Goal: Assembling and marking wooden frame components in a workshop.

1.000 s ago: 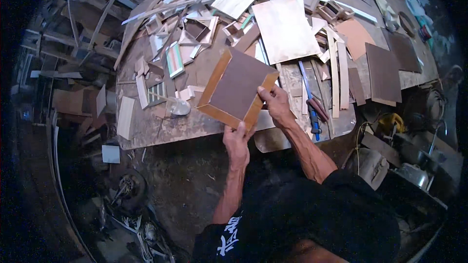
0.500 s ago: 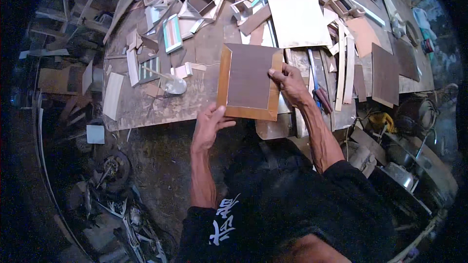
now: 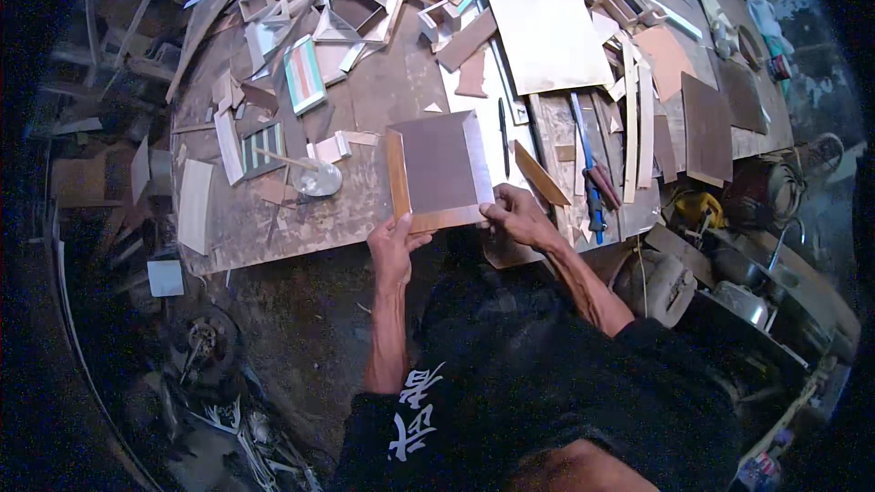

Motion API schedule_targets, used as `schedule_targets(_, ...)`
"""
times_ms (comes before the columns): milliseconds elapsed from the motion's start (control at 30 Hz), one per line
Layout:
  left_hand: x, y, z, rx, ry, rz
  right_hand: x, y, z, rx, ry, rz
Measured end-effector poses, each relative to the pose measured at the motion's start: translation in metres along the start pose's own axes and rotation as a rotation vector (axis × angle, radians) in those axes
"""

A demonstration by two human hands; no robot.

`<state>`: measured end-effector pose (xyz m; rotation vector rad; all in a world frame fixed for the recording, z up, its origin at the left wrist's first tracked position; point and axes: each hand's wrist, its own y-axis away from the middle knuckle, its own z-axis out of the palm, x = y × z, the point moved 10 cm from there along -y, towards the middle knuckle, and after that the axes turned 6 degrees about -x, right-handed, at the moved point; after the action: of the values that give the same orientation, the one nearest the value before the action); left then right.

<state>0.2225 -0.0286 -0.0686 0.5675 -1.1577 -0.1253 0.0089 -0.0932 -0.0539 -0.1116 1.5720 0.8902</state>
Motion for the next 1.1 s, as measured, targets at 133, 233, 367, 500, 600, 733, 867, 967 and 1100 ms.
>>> schedule_targets(133,0.0,-0.005,0.005,-0.049,-0.082,-0.089,-0.006,-0.001,-0.005,0.134,0.122,0.114)
schedule_targets(233,-0.004,-0.009,0.003,-0.049,-0.205,-0.16,0.005,-0.01,-0.009,0.2,0.191,0.119)
schedule_targets(367,-0.001,-0.023,-0.005,-0.105,-0.781,-0.189,-0.017,-0.006,-0.018,0.38,0.494,0.051)
schedule_targets(500,0.037,-0.025,0.011,0.093,-1.08,0.142,-0.039,-0.001,-0.021,0.603,0.762,-0.05)
schedule_targets(600,0.033,-0.029,0.018,0.065,-1.249,0.125,-0.04,-0.004,-0.017,0.576,0.89,0.014)
schedule_targets(733,0.034,-0.02,0.015,0.072,-1.347,0.111,-0.052,0.009,-0.018,0.731,0.984,-0.098)
schedule_targets(867,0.051,0.001,0.035,0.037,-1.426,0.702,-0.061,-0.001,-0.001,0.525,0.979,-0.257)
schedule_targets(967,0.046,0.001,0.047,-0.017,-1.491,0.798,-0.043,-0.018,-0.011,0.462,0.882,-0.237)
schedule_targets(1100,0.035,-0.001,0.046,-0.072,-1.455,0.829,-0.037,-0.029,-0.012,0.399,0.909,-0.125)
